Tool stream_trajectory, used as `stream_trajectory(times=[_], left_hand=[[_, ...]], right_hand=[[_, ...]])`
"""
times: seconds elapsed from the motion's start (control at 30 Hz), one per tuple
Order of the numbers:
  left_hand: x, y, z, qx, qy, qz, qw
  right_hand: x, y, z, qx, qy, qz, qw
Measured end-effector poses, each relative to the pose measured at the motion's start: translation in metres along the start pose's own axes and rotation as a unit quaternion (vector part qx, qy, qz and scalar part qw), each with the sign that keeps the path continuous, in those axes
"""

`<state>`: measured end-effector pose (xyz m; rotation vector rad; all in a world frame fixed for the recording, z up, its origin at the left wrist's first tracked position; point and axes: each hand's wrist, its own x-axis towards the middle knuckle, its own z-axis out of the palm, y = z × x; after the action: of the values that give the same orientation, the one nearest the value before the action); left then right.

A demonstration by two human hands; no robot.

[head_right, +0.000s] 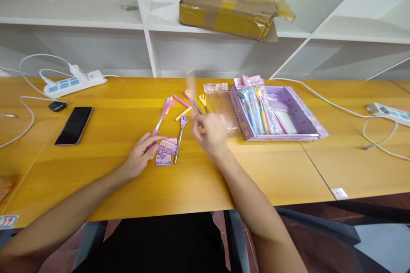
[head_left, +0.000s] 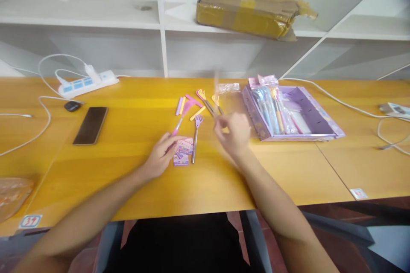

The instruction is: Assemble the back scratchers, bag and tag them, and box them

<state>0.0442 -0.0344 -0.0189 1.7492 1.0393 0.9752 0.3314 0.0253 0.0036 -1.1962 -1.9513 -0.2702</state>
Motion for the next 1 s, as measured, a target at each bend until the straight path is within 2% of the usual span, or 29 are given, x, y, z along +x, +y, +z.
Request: stream_trajectory(times=[0.07, 0.13, 0.2, 0.23, 0.3, 0.37, 0.4, 0.47, 0.53, 0.57, 0.63, 0.67, 0.73, 0.8, 0.83, 0.87, 0.9, 1.0], left_hand=[[-0.002, 0.007, 0.001, -0.001, -0.021, 0.004, 1.000], [-0.004, 0.011, 0.005, -0.038, -0.016, 0.011, 0.999], [-0.004, 0.010, 0.008, -0.074, 0.012, 0.000, 0.997], [-0.004, 0.008, 0.009, -0.090, 0.027, -0.017, 0.995], [-0.003, 0.003, 0.008, -0.114, 0.042, -0.059, 0.991], [-0.001, 0.000, 0.006, -0.120, 0.044, -0.085, 0.988], [-0.001, -0.001, 0.004, -0.114, 0.040, -0.088, 0.989], [-0.001, 0.000, 0.002, -0.083, 0.024, -0.078, 0.993], [-0.002, 0.003, 0.001, -0.048, -0.005, -0.058, 0.997], [-0.003, 0.005, 0.002, -0.036, -0.023, -0.048, 0.998], [-0.004, 0.008, 0.003, -0.036, -0.048, -0.029, 0.998], [-0.004, 0.009, 0.004, -0.046, -0.051, -0.021, 0.997], [-0.004, 0.008, 0.004, -0.073, -0.021, -0.012, 0.997], [-0.001, 0.005, 0.002, -0.109, 0.059, -0.022, 0.992], [0.001, 0.002, -0.001, -0.131, 0.107, -0.032, 0.985], [0.004, -0.001, -0.004, -0.158, 0.155, -0.043, 0.974], [0.007, -0.004, -0.007, -0.189, 0.199, -0.054, 0.960], [0.017, -0.009, -0.019, -0.277, 0.295, -0.063, 0.912]], right_hand=[[-0.009, -0.037, 0.007, 0.099, -0.058, -0.116, 0.987], [-0.017, -0.065, 0.013, 0.184, -0.130, -0.197, 0.954], [-0.022, -0.077, 0.016, 0.254, -0.175, -0.221, 0.925], [-0.023, -0.077, 0.016, 0.283, -0.178, -0.209, 0.919], [-0.023, -0.071, 0.017, 0.320, -0.144, -0.123, 0.928], [-0.020, -0.062, 0.018, 0.341, -0.091, 0.028, 0.935], [-0.019, -0.059, 0.020, 0.362, -0.082, 0.103, 0.923], [-0.016, -0.058, 0.025, 0.442, -0.130, 0.207, 0.863], [-0.016, -0.061, 0.031, 0.526, -0.218, 0.243, 0.786], [-0.016, -0.063, 0.034, 0.550, -0.249, 0.253, 0.756], [-0.016, -0.066, 0.037, 0.571, -0.253, 0.273, 0.731], [-0.015, -0.065, 0.037, 0.576, -0.219, 0.288, 0.733], [-0.011, -0.059, 0.033, 0.571, -0.094, 0.324, 0.748], [-0.006, -0.047, 0.024, 0.537, 0.042, 0.356, 0.764], [-0.004, -0.041, 0.018, 0.516, 0.083, 0.364, 0.771], [-0.002, -0.035, 0.013, 0.504, 0.088, 0.365, 0.778], [-0.002, -0.030, 0.008, 0.502, 0.057, 0.357, 0.786], [-0.006, -0.028, -0.002, 0.525, -0.139, 0.291, 0.788]])
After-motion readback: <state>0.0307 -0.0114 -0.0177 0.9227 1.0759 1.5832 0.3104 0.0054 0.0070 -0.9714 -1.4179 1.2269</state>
